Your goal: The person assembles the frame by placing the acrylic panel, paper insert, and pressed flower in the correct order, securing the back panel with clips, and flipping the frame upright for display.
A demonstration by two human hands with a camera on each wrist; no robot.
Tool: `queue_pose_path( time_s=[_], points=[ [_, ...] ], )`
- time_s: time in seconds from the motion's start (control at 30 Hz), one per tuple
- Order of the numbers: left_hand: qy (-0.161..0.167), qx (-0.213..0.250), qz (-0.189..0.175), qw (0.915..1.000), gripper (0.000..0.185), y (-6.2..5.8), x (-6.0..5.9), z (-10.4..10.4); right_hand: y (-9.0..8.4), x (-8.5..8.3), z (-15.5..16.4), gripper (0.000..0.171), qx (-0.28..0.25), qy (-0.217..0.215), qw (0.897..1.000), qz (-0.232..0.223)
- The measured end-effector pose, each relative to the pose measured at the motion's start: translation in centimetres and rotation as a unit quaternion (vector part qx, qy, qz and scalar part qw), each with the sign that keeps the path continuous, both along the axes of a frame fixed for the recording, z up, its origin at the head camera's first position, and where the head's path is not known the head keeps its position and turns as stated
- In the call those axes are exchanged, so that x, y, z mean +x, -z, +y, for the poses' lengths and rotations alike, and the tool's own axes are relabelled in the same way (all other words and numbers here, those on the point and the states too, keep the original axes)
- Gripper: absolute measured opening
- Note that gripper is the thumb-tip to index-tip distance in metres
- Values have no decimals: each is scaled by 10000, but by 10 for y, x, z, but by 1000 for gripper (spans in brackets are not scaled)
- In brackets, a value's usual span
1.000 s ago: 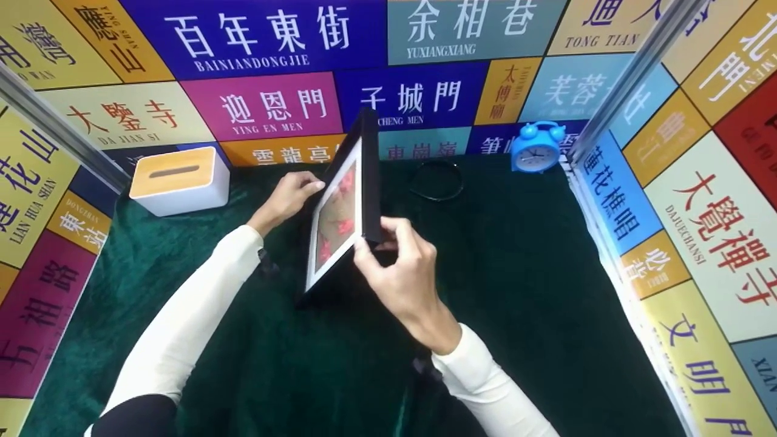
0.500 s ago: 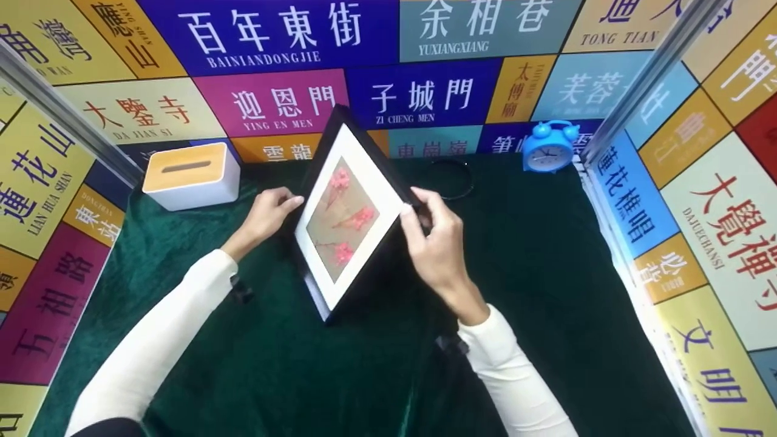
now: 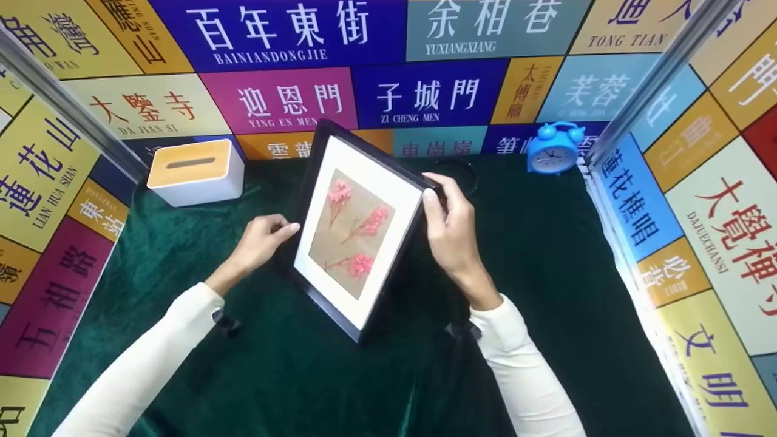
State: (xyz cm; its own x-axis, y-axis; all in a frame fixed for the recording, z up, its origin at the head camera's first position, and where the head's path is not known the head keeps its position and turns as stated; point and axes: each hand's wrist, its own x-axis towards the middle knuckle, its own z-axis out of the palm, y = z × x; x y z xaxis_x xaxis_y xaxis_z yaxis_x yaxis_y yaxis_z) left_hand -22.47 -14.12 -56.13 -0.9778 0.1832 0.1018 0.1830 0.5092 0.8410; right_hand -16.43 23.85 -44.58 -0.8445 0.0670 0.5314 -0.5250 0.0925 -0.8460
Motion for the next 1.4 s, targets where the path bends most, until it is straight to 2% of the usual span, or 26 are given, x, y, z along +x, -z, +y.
queue_pose_path(
  time_s=[0.07, 0.1, 0.2, 0.37, 0.5, 0.67, 0.77, 0.9, 1.1, 1.27, 1.4],
  points=[
    [-19, -18, -88, 10000, 28, -1, 7, -1, 1, -4, 2, 32, -43, -135, 9999, 73],
    [-79, -104, -189, 9997, 25, -14, 17, 2, 2, -6, 3, 32, -64, -200, 9997, 113],
    [-114, -105, -360, 9992, 21, -17, 28, -1, 5, -13, 6, 32, -134, -375, 9990, 184],
    [-83, -70, -508, 9987, 22, -22, 44, -3, 10, -24, 9, 31, -437, -622, 9971, 51],
    [-90, -27, -660, 9978, 23, -21, 55, -2, 10, -33, 9, 31, -469, -769, 9959, 68],
    [-277, 439, -1061, 9930, 19, -19, 70, 1, 9, -46, 5, 32, -391, -826, 9958, 27],
    [-229, 743, -1276, 9888, 18, -18, 79, 5, 9, -52, 4, 32, -421, -755, 9963, -35],
    [-84, 997, -1367, 9855, 16, -17, 89, 10, 9, -60, 1, 32, -703, -851, 9938, -142],
    [68, 1134, -1409, 9835, 16, -11, 98, 16, 11, -62, 6, 34, -966, -990, 9897, -364],
    [127, 1195, -1432, 9824, 16, -7, 101, 15, 13, -61, 9, 38, -813, -989, 9906, -485],
    [138, 1255, -1437, 9815, 18, -6, 103, 14, 12, -60, 8, 40, -571, -785, 9938, -533]
  ],
)
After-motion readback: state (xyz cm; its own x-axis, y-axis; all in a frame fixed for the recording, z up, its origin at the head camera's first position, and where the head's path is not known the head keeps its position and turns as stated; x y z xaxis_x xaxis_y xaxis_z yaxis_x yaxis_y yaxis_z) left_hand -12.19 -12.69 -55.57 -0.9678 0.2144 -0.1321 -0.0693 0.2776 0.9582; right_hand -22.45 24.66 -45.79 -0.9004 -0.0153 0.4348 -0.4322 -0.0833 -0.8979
